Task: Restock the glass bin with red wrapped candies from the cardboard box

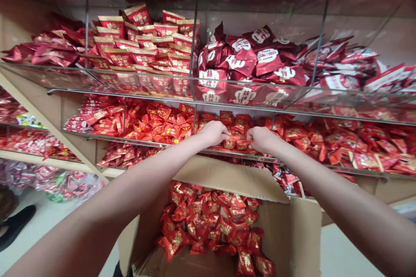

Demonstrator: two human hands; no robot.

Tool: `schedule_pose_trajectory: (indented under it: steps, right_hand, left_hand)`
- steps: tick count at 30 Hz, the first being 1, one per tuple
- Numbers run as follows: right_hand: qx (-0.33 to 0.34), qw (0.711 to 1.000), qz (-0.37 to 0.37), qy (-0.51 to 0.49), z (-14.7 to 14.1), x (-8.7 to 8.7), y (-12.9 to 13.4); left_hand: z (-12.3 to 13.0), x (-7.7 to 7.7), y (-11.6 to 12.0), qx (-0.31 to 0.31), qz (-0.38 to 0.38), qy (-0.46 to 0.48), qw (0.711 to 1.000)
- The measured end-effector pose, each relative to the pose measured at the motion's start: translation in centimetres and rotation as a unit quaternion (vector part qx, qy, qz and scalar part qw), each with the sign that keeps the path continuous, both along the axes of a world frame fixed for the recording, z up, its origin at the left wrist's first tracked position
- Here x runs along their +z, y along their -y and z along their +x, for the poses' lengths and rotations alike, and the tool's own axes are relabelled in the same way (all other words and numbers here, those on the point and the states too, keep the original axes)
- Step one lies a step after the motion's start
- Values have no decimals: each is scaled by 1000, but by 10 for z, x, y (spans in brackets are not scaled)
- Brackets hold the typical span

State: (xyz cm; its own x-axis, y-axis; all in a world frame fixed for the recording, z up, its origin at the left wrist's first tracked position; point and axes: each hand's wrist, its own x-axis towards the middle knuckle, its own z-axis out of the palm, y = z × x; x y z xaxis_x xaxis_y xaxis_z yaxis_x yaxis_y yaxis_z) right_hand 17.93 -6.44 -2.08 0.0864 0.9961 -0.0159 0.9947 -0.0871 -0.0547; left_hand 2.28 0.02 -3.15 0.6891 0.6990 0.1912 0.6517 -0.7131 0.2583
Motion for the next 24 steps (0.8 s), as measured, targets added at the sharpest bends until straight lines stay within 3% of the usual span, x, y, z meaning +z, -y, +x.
schedule_pose_trajectory:
  steps: [7,12,17,24]
  right_hand:
    - [25,998,-32,39,-8,9,7]
    - [66,997,1,33,-5,5,17]
    - [42,997,19,58,3,0,9]
    - [42,995,-9,87,2,9,4]
  left_hand:
    - [-8,5,-4,-50,9,-35,998]
    - [-18,6,-3,-42,26,-60,997]
    - [-9,7,4,-28,45,-72,996]
    - [7,2,3,-53,41,-72,995]
